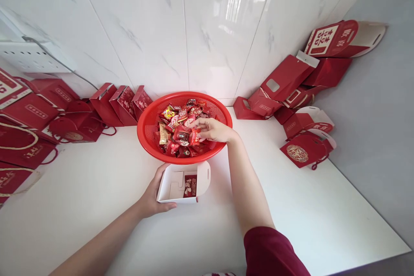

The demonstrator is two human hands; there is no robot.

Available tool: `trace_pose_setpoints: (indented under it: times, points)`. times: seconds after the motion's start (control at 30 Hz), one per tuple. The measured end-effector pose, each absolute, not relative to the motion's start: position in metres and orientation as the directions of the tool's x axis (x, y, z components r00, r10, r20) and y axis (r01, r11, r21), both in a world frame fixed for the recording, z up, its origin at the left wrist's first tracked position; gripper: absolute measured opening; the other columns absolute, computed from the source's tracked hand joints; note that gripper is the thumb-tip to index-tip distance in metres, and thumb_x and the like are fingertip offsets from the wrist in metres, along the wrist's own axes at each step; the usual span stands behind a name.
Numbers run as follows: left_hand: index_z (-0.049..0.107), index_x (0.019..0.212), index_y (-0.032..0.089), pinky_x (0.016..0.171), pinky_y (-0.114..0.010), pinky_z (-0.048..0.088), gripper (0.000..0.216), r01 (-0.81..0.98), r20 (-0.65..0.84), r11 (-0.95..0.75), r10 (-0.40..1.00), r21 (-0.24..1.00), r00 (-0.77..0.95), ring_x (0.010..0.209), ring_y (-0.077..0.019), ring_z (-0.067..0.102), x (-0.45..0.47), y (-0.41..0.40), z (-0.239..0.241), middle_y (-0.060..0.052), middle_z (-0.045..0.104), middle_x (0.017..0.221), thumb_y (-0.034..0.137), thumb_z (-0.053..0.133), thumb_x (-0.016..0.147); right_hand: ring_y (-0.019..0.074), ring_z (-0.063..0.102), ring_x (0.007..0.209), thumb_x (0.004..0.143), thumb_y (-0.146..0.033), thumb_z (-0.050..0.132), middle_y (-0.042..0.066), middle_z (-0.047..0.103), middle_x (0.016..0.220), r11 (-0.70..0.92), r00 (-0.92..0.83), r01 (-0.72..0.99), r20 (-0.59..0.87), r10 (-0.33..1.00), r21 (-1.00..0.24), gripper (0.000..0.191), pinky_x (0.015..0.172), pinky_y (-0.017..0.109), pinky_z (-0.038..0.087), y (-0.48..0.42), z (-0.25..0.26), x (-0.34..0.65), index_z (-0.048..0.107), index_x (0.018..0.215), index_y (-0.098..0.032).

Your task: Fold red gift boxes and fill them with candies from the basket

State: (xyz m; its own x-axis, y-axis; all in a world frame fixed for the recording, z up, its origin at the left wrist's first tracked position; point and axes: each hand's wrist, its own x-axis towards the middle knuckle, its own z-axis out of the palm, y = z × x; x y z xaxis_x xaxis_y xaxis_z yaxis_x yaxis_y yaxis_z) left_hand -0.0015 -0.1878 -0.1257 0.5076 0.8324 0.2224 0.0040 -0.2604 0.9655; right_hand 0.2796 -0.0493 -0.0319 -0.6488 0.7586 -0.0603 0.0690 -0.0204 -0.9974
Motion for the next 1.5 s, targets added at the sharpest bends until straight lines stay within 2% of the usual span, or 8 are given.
trace_pose_setpoints:
  times: [0.3, 0.7, 0.87, 1.03, 1.13, 1.27, 1.37, 1.5]
  points:
    - [0.027, 0.148, 0.025, 0.110, -0.053, 0.039, 0.100, 0.014, 0.228, -0.272, 0.831, 0.962, 0.507, 0.132, -0.0393, 0.045, -0.001, -0.188, -0.125, -0.016, 0.039, 0.146, 0.037, 0.085, 0.067, 0.0163, 0.068, 0.089, 0.077, -0.021, 0.071, 0.008, 0.071, 0.104, 0.166, -0.520, 0.142, 0.069, 0.851, -0.976, 0.040, 0.075, 0.026, 0.056, -0.055, -0.032, 0.277, 0.066, 0.116, -0.015]
    - [0.028, 0.147, 0.026, 0.110, -0.053, 0.039, 0.100, -0.039, 0.251, -0.268, 0.829, 0.963, 0.500, 0.132, -0.0385, 0.045, 0.000, -0.189, -0.126, -0.015, 0.041, 0.144, 0.037, 0.086, 0.066, 0.0137, 0.067, 0.078, 0.075, -0.042, 0.080, 0.000, 0.068, 0.083, 0.102, -0.301, 0.035, 0.086, 0.950, -0.994, 0.032, 0.075, 0.031, 0.059, -0.052, -0.034, 0.277, 0.060, 0.086, -0.018]
    - [0.029, 0.148, 0.025, 0.109, -0.053, 0.041, 0.101, -0.047, 0.252, -0.264, 0.831, 0.963, 0.495, 0.132, -0.0385, 0.045, 0.001, -0.188, -0.125, -0.016, 0.040, 0.146, 0.037, 0.087, 0.066, 0.0181, 0.069, 0.095, 0.088, -0.042, 0.068, 0.004, 0.073, 0.102, 0.292, -0.350, -0.002, 0.274, 0.896, -0.956, 0.024, 0.088, 0.033, 0.056, -0.085, 0.004, 0.269, 0.071, 0.098, -0.021]
    - [0.031, 0.146, 0.026, 0.107, -0.053, 0.042, 0.099, -0.054, 0.248, -0.255, 0.836, 0.965, 0.490, 0.129, -0.0384, 0.048, 0.003, -0.188, -0.123, -0.015, 0.044, 0.142, 0.036, 0.087, 0.065, 0.0176, 0.068, 0.107, 0.098, -0.030, 0.050, 0.003, 0.073, 0.113, 0.347, -0.750, 0.241, 0.053, 0.659, -0.906, 0.026, 0.098, 0.033, 0.051, -0.124, 0.036, 0.254, 0.071, 0.113, -0.022]
    - [0.030, 0.146, 0.027, 0.105, -0.052, 0.044, 0.100, -0.063, 0.229, -0.227, 0.842, 0.972, 0.489, 0.128, -0.0384, 0.049, 0.004, -0.189, -0.124, -0.014, 0.044, 0.142, 0.036, 0.088, 0.065, 0.0169, 0.069, 0.104, 0.099, -0.023, 0.044, 0.003, 0.074, 0.113, 0.350, -0.640, 0.406, 0.011, 0.768, -0.844, 0.031, 0.095, 0.031, 0.052, -0.123, 0.034, 0.252, 0.070, 0.115, -0.021]
    - [0.029, 0.146, 0.027, 0.104, -0.051, 0.046, 0.100, -0.065, 0.220, -0.217, 0.843, 0.974, 0.491, 0.129, -0.0385, 0.049, 0.003, -0.191, -0.125, -0.014, 0.041, 0.144, 0.036, 0.087, 0.066, 0.0232, 0.072, 0.077, 0.097, -0.022, 0.042, 0.007, 0.075, 0.074, 0.122, -0.332, 0.774, -0.234, 0.914, -0.622, 0.035, 0.075, 0.034, 0.055, -0.103, 0.018, 0.249, 0.076, 0.090, -0.017]
    - [0.028, 0.146, 0.028, 0.104, -0.051, 0.047, 0.100, -0.073, 0.206, -0.195, 0.843, 0.978, 0.497, 0.129, -0.0379, 0.050, 0.003, -0.192, -0.125, -0.014, 0.042, 0.144, 0.036, 0.087, 0.066, 0.0230, 0.071, 0.073, 0.096, -0.027, 0.048, 0.008, 0.076, 0.073, 0.191, -0.422, 0.811, -0.327, 0.845, -0.554, 0.039, 0.071, 0.031, 0.055, -0.091, 0.008, 0.239, 0.077, 0.072, -0.019]
    - [0.028, 0.147, 0.028, 0.105, -0.051, 0.047, 0.100, -0.104, 0.201, -0.172, 0.841, 0.980, 0.502, 0.129, -0.0374, 0.050, 0.003, -0.192, -0.124, -0.014, 0.042, 0.144, 0.035, 0.087, 0.066, 0.0236, 0.071, 0.085, 0.093, -0.021, 0.048, 0.009, 0.077, 0.090, 0.340, -0.509, 0.822, -0.323, 0.798, -0.457, 0.033, 0.077, 0.030, 0.054, -0.083, 0.001, 0.231, 0.079, 0.083, -0.019]
